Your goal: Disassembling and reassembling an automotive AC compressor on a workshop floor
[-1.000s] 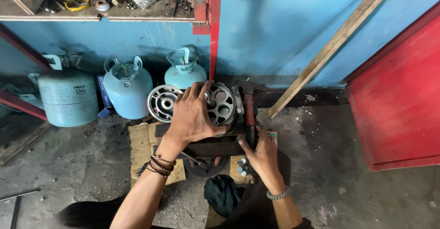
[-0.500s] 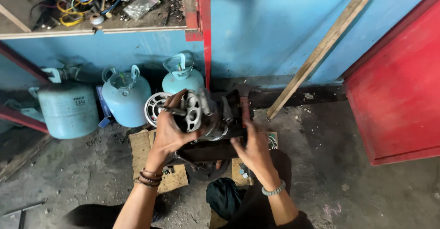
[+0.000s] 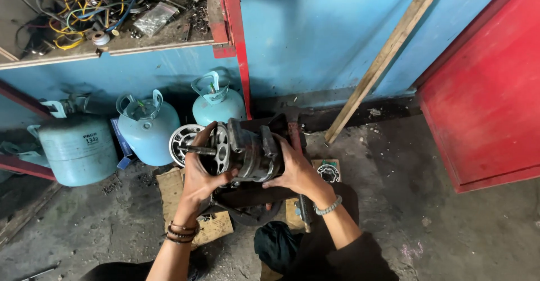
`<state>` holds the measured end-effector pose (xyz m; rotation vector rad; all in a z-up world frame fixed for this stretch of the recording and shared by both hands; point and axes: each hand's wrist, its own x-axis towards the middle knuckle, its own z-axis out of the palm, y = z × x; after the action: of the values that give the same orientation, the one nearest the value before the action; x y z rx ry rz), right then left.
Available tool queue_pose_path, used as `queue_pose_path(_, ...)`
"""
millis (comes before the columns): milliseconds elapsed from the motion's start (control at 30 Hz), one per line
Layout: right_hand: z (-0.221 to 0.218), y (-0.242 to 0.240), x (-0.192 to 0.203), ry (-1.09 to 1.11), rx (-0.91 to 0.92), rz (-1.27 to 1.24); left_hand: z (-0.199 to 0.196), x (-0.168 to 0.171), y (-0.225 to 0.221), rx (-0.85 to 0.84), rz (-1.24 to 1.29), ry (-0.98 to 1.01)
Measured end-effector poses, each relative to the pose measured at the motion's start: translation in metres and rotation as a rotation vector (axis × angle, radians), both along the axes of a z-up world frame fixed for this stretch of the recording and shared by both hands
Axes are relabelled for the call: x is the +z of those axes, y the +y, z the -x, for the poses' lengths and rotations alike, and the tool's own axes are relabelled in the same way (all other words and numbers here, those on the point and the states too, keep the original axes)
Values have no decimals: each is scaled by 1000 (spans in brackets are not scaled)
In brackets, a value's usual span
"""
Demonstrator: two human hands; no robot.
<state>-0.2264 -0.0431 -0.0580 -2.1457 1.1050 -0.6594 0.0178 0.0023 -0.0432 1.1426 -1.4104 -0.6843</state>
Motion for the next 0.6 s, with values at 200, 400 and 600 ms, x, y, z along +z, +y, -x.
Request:
queue_pose_path(200,11,-9,-24,-271,34,-20,-2,-7,7,-33,1,175)
queue_pose_path(400,6,3,-12,-574,154,-30,18,30,12,-119,10,415)
queue_pose_path(600,-3,37,48,-760,91,-100,25,-77,2,57,-166,899)
